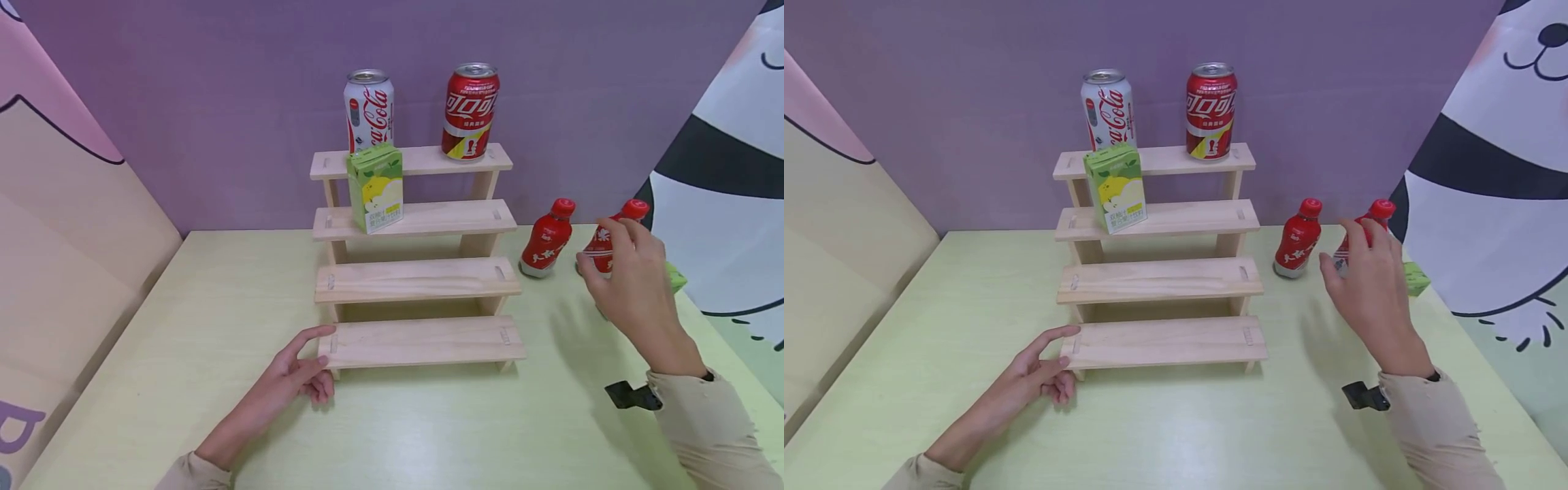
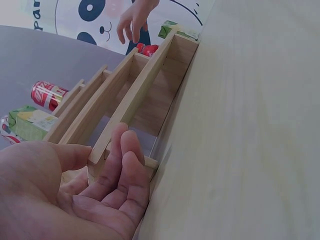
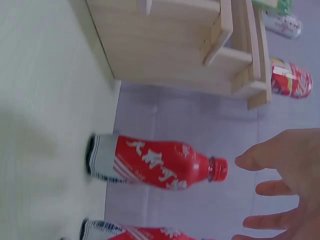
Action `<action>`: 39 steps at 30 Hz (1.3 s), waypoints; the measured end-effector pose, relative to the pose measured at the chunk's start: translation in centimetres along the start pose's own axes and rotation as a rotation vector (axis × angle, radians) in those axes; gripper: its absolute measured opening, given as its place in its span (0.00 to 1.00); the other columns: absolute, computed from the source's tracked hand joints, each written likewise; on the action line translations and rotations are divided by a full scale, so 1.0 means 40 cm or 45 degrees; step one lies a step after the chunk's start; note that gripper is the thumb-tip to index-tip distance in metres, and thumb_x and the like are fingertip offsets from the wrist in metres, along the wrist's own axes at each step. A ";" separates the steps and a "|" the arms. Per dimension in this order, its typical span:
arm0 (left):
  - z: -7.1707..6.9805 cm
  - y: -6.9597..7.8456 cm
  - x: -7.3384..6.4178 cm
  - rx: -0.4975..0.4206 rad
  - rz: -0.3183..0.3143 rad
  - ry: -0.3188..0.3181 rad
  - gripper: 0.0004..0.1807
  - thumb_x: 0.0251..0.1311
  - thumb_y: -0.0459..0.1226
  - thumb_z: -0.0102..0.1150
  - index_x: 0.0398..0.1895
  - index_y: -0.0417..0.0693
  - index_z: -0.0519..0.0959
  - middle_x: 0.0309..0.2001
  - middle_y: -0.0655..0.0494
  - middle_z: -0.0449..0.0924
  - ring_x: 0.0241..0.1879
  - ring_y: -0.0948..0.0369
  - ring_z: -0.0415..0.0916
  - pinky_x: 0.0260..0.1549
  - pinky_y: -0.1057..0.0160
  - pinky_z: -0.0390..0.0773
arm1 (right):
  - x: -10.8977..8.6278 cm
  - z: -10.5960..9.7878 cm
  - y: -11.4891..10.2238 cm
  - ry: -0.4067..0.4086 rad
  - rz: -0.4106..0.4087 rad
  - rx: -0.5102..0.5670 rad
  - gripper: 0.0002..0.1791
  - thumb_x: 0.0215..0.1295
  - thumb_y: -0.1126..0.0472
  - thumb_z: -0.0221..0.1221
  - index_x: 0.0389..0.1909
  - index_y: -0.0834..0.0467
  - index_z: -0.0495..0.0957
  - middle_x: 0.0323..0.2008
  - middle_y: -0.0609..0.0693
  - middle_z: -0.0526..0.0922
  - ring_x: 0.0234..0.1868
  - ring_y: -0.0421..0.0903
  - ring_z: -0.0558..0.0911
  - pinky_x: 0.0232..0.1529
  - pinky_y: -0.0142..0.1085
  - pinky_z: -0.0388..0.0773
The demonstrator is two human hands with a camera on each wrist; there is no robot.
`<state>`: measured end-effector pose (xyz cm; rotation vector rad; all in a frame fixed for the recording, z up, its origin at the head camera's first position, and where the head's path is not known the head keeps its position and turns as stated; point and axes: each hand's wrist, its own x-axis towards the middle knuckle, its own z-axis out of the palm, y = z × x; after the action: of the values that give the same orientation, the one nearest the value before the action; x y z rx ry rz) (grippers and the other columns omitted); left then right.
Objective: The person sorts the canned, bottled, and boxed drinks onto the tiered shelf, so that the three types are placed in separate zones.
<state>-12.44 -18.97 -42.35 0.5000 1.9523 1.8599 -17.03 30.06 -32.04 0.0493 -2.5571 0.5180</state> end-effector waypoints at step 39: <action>-0.003 -0.003 0.002 -0.011 0.022 -0.022 0.28 0.78 0.41 0.46 0.76 0.55 0.54 0.30 0.41 0.82 0.28 0.56 0.79 0.30 0.61 0.81 | 0.006 -0.054 0.172 -0.530 0.415 -0.243 0.37 0.62 0.57 0.66 0.57 0.79 0.58 0.40 0.78 0.70 0.34 0.69 0.76 0.17 0.46 0.78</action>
<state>-12.56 -19.02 -42.46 0.5304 1.9339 1.8675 -17.11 37.25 -32.67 -0.3694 -3.0329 0.4119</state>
